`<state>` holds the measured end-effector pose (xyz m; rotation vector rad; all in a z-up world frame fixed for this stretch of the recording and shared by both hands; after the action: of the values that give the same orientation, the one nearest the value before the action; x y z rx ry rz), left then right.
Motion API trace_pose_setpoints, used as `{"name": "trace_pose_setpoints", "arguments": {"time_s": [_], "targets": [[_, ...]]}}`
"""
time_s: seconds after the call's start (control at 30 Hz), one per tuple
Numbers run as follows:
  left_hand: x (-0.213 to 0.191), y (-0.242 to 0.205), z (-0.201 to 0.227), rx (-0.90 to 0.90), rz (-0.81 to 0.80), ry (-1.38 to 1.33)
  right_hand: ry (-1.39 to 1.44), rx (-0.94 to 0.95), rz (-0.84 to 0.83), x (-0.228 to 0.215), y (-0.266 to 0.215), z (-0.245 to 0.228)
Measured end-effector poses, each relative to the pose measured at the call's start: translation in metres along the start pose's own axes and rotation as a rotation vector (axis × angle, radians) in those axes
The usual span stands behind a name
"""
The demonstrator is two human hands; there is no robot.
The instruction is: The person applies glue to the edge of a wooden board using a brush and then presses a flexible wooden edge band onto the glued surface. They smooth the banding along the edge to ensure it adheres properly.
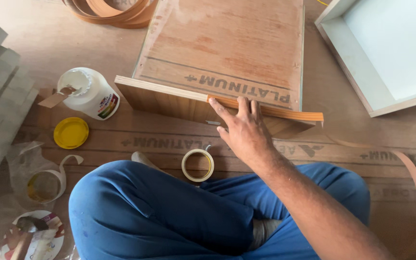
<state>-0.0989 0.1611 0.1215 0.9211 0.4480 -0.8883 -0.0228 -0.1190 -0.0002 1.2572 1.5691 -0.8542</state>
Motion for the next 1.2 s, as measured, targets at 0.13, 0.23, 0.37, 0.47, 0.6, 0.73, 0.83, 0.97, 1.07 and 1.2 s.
{"name": "trace_pose_setpoints", "arguments": {"time_s": [0.13,0.23,0.37,0.47,0.6,0.73,0.83,0.97,1.07,1.2], "targets": [[0.014,-0.003,0.004,0.025,-0.059,-0.028,0.002,-0.045,0.050,0.000,-0.002,0.000],[0.031,-0.002,0.012,0.066,-0.128,-0.098,0.003,-0.062,0.075,0.001,-0.007,0.000],[0.048,0.007,0.030,0.103,-0.315,-0.272,-0.010,-0.075,0.097,-0.001,-0.004,-0.003],[0.120,0.017,0.049,0.132,-0.433,-0.450,-0.012,-0.091,0.113,-0.004,-0.008,-0.002],[0.186,0.011,0.048,0.082,-0.539,-0.384,0.044,0.073,-0.044,0.000,-0.003,0.002],[0.200,0.006,0.039,0.059,-0.588,-0.359,0.030,0.011,0.032,-0.002,-0.005,0.000],[0.202,0.005,0.035,0.092,-0.610,-0.328,0.019,-0.010,0.054,0.003,-0.007,0.005],[0.202,0.004,0.036,0.153,-0.611,-0.265,0.000,-0.023,0.042,0.008,-0.007,0.007],[0.202,0.005,0.040,0.201,-0.598,-0.223,-0.016,-0.012,0.030,0.008,-0.006,0.008],[0.204,0.005,0.040,0.192,-0.669,-0.121,-0.022,-0.001,0.019,0.011,-0.005,0.009]]}}
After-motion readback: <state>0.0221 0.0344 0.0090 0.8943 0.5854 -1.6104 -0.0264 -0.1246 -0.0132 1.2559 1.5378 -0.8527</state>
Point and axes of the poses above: each hand's wrist, its own y-axis towards the middle knuckle, its own x-axis out of the palm, z = x × y, the point moved 5 cm from there along y, towards the middle knuckle, and after that the axes turned 13 degrees about y, right-handed, at the moved point
